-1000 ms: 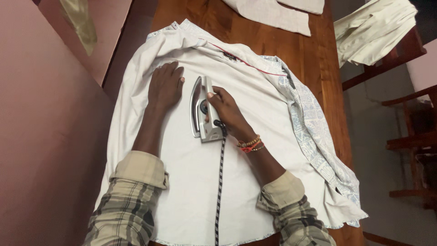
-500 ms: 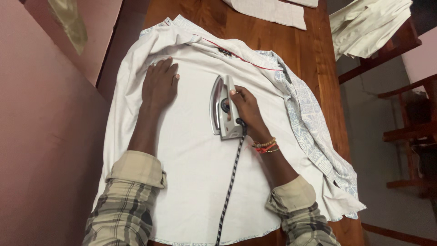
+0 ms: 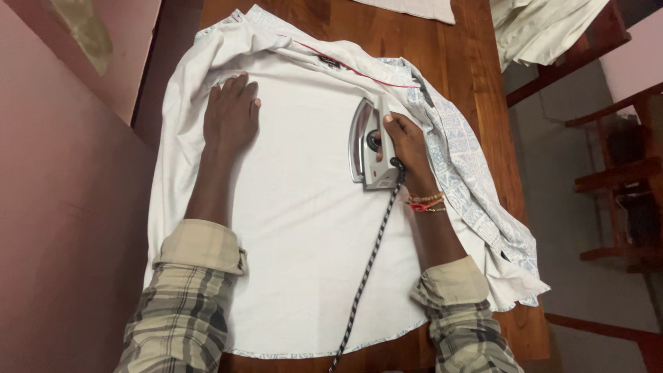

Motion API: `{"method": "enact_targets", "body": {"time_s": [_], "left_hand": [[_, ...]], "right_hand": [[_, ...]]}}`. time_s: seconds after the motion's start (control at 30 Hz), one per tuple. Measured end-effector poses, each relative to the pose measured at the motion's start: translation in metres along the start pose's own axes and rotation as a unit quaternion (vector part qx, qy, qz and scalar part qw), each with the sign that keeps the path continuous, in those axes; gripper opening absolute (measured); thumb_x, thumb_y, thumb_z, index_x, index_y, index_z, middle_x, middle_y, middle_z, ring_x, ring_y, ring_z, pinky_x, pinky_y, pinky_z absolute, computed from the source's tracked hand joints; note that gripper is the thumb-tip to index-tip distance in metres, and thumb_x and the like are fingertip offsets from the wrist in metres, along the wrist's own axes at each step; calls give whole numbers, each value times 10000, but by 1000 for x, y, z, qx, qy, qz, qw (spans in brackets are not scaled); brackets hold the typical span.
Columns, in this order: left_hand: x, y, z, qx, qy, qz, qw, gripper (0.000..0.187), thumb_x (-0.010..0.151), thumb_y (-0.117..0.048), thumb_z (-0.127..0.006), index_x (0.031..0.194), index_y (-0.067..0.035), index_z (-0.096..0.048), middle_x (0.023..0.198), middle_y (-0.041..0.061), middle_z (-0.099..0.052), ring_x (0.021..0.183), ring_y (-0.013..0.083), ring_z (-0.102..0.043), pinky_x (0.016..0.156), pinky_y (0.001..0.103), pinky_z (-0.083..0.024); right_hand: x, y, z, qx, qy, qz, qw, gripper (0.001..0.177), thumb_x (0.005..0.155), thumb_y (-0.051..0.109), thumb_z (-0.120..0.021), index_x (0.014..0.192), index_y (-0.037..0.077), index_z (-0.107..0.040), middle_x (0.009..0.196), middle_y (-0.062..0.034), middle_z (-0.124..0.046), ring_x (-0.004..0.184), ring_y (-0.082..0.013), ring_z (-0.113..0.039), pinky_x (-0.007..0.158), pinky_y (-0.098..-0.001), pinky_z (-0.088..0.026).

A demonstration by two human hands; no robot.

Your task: The person irons a white shirt laid flat on a wooden table. They use a handheld electric iron to smooth the fabric, moving it back and forth across the shirt while holding the edges with the other hand.

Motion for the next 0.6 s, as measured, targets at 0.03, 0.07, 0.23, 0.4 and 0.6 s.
{"method": "enact_targets", "body": {"time_s": [0.03, 0.07, 0.23, 0.4, 0.6], "left_hand": [[0, 0, 0, 0, 2, 0, 1000, 318, 1001, -167, -631, 1285, -26, -635, 1444, 185, -583, 1348, 347, -512, 1129, 557, -353], [1, 1, 0, 1, 4, -1, 1000, 318, 1001, -167, -631, 1285, -24, -634, 1446, 187, -582, 1350, 347, -512, 1130, 555, -354], [2, 3, -4, -4, 14, 13, 1000, 321, 1012, -175, -616, 1294, -21, -631, 1454, 184, -571, 1361, 345, -494, 1134, 557, -337], [2, 3, -4, -7, 20, 19, 1000, 324, 1020, -177, -602, 1304, -23, -630, 1468, 179, -561, 1373, 340, -482, 1147, 555, -326], [2, 3, -8, -11, 27, 20, 999, 340, 1033, -189, -591, 1324, -17, -625, 1486, 187, -551, 1405, 344, -461, 1158, 559, -317]], "right_hand": [[0, -2, 7, -7, -3, 4, 1000, 384, 1017, 295, -620, 1239, -17, -645, 813, -76, -692, 512, -113, -602, 487, -259, -525], [0, -3, 15, -14, -6, 7, 1000, 381, 1018, 291, -619, 1234, -22, -647, 808, -77, -690, 511, -116, -603, 485, -260, -524], [16, -13, 58, -13, -41, -5, 999, 337, 1011, 265, -626, 1203, -10, -654, 795, -75, -688, 493, -129, -605, 462, -275, -516], [34, -19, 107, -8, -63, 5, 998, 287, 1036, 250, -629, 1134, -17, -665, 816, -85, -700, 502, -135, -606, 466, -291, -519], [58, -25, 139, 4, -25, 0, 1000, 275, 1069, 242, -607, 1161, -17, -631, 858, -93, -693, 520, -163, -610, 483, -309, -519]]}}
Point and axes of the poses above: each hand's wrist, its own x-axis towards the middle knuckle, its own z-axis out of the back of the hand, y = z × x, the point moved 3 cm from there along x, towards the middle knuckle
